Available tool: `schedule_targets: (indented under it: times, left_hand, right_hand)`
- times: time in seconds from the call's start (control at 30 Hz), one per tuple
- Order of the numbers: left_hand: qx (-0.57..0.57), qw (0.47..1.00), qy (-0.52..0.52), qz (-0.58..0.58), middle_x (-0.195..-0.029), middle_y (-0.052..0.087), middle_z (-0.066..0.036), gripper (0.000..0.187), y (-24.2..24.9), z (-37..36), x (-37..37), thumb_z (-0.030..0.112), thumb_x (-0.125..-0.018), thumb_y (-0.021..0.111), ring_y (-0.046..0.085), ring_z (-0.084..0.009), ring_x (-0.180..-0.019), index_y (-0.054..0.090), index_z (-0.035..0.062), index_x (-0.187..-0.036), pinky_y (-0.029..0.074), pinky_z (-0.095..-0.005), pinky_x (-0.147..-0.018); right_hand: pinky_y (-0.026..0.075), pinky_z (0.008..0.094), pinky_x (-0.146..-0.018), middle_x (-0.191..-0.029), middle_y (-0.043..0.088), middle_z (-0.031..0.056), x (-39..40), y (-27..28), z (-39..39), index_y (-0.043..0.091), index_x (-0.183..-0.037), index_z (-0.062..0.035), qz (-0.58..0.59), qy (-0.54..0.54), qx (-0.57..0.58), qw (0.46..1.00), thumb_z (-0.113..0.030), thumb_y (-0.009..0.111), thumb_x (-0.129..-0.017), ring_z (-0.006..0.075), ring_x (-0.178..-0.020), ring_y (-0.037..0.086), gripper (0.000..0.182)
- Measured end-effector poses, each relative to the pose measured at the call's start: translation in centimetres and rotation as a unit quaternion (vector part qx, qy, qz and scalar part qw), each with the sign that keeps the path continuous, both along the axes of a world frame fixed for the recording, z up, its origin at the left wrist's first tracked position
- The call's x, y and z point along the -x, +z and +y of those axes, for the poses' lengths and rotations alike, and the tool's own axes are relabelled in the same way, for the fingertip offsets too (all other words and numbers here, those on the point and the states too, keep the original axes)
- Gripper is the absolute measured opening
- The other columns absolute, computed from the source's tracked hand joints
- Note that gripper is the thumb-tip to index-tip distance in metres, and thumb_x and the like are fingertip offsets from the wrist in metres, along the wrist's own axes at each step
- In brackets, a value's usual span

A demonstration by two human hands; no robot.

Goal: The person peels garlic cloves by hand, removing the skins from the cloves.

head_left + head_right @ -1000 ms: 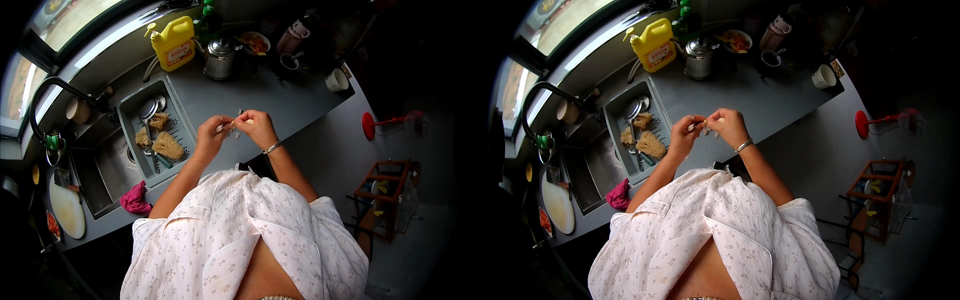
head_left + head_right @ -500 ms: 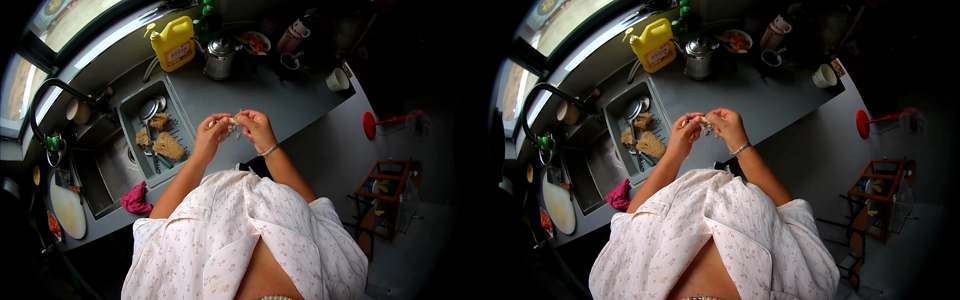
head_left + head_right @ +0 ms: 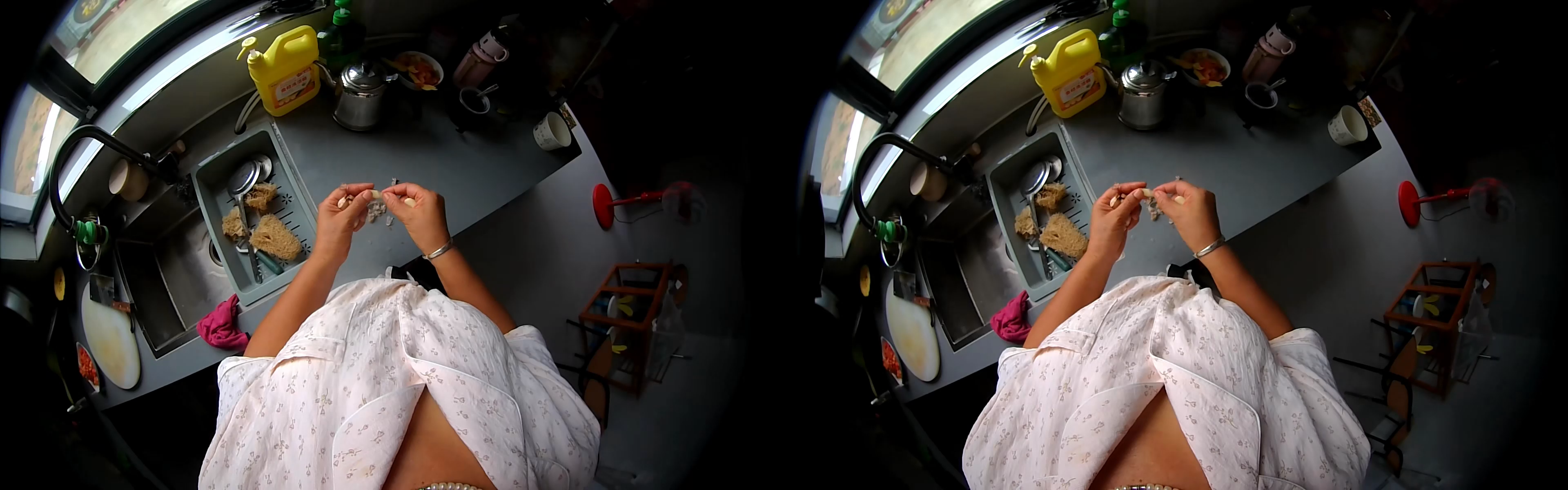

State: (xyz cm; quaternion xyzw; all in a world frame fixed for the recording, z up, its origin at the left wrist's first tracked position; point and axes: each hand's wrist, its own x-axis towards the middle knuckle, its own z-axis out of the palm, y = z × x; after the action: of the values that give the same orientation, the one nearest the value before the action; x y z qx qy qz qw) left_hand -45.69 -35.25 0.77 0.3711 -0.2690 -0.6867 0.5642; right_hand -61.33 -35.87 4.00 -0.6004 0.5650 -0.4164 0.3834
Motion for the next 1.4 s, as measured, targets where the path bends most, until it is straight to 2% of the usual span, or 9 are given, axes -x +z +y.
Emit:
schedule_targets:
  times: [0.13, 0.27, 0.47, 0.53, 0.57, 0.63, 0.73, 1.17, 1.4]
  left_hand:
    - [-0.004, 1.000, 0.000, -0.003, -0.082, 0.064, -0.002, 0.019, 0.1, 0.2, 0.2, 0.009, -0.088, 0.065, 0.044, -0.0034, -0.052, 0.063, -0.0020, -0.103, 0.031, -0.0172, -0.044]
    - [-0.012, 1.000, -0.002, -0.004, -0.074, 0.060, 0.001, 0.020, 0.6, 0.4, 0.5, 0.011, -0.088, 0.067, 0.044, -0.0036, -0.054, 0.063, -0.0009, -0.102, 0.030, -0.0187, -0.045]
    - [-0.025, 0.999, 0.003, 0.043, -0.073, 0.059, 0.000, 0.022, 1.1, 0.5, 0.7, 0.010, -0.088, 0.065, 0.045, -0.0045, -0.054, 0.061, -0.0034, -0.105, 0.031, -0.0187, -0.045]
    - [-0.038, 0.997, -0.014, 0.064, -0.078, 0.062, -0.005, 0.022, 0.7, 0.2, 0.4, 0.007, -0.090, 0.061, 0.046, -0.0059, -0.053, 0.060, -0.0047, -0.108, 0.032, -0.0177, -0.043]
    - [-0.039, 0.997, -0.014, 0.064, -0.078, 0.062, -0.005, 0.022, 0.7, 0.1, 0.2, 0.007, -0.090, 0.061, 0.046, -0.0059, -0.053, 0.060, -0.0047, -0.108, 0.032, -0.0177, -0.043]
    - [-0.070, 0.991, -0.056, 0.100, -0.074, 0.058, -0.003, 0.027, 0.8, 0.0, 0.0, 0.007, -0.090, 0.058, 0.046, -0.0067, -0.053, 0.057, -0.0053, -0.114, 0.032, -0.0178, -0.043]
    - [-0.094, 0.983, -0.081, 0.136, -0.066, 0.053, -0.002, 0.030, 1.3, 0.0, -0.1, 0.009, -0.089, 0.059, 0.043, -0.0067, -0.052, 0.056, -0.0053, -0.116, 0.032, -0.0189, -0.044]
    - [-0.109, 0.974, -0.122, 0.157, -0.078, 0.057, 0.000, 0.037, 1.2, 0.0, -0.1, 0.005, -0.088, 0.061, 0.049, -0.0042, -0.059, 0.051, -0.0035, -0.123, 0.037, -0.0153, -0.047]
    - [-0.105, 0.984, -0.102, 0.100, -0.078, 0.057, 0.000, 0.025, 1.8, 0.2, 0.3, 0.005, -0.087, 0.065, 0.047, -0.0047, -0.058, 0.055, 0.0000, -0.109, 0.036, -0.0161, -0.047]
  right_hand:
    - [0.050, 0.0309, -0.054, -0.069, 0.067, 0.0127, -0.2, 0.2, 0.1, 0.069, -0.082, -0.0046, 0.090, -0.010, 0.081, 0.993, -0.017, 0.068, -0.081, 0.0240, -0.058, 0.065, 0.013]
    - [0.051, 0.0341, -0.056, -0.071, 0.067, 0.0143, -0.5, 0.3, 0.2, 0.066, -0.080, -0.0040, 0.113, -0.017, 0.098, 0.989, -0.015, 0.067, -0.080, 0.0294, -0.062, 0.066, 0.011]
    - [0.050, 0.0287, -0.054, -0.066, 0.065, 0.0069, -0.7, -0.1, 0.2, 0.063, -0.082, -0.0016, 0.114, -0.013, 0.148, 0.982, -0.012, 0.065, -0.082, 0.0176, -0.057, 0.064, 0.011]
    - [0.046, 0.0277, -0.048, -0.064, 0.063, 0.0061, -0.6, -0.7, 0.0, 0.061, -0.084, -0.0013, -0.014, -0.015, 0.022, 1.000, -0.013, 0.065, -0.084, 0.0142, -0.052, 0.059, 0.013]
    - [0.046, 0.0277, -0.048, -0.064, 0.063, 0.0061, -0.4, -0.7, -0.1, 0.061, -0.084, -0.0013, -0.014, -0.015, 0.021, 1.000, -0.013, 0.065, -0.084, 0.0142, -0.052, 0.059, 0.013]
    - [0.038, 0.0200, -0.043, -0.064, 0.058, -0.0014, 0.1, -0.5, -0.4, 0.061, -0.085, -0.0013, -0.233, 0.031, -0.156, 0.959, -0.014, 0.063, -0.088, 0.0036, -0.049, 0.048, 0.014]
    - [0.032, 0.0162, -0.042, -0.064, 0.054, -0.0045, 0.3, -0.3, -0.4, 0.061, -0.086, -0.0012, -0.281, 0.042, -0.182, 0.941, -0.015, 0.061, -0.090, 0.0008, -0.048, 0.042, 0.014]
    - [0.042, 0.0192, -0.048, -0.068, 0.061, -0.0019, -0.1, -0.5, -0.6, 0.063, -0.088, 0.0008, -0.156, -0.009, -0.087, 0.984, -0.016, 0.063, -0.088, 0.0032, -0.053, 0.050, 0.017]
    - [0.041, 0.0188, -0.049, -0.067, 0.059, -0.0028, 0.3, -0.5, -1.2, 0.063, -0.089, 0.0012, -0.151, -0.026, -0.073, 0.985, -0.015, 0.064, -0.087, 0.0024, -0.054, 0.050, 0.017]
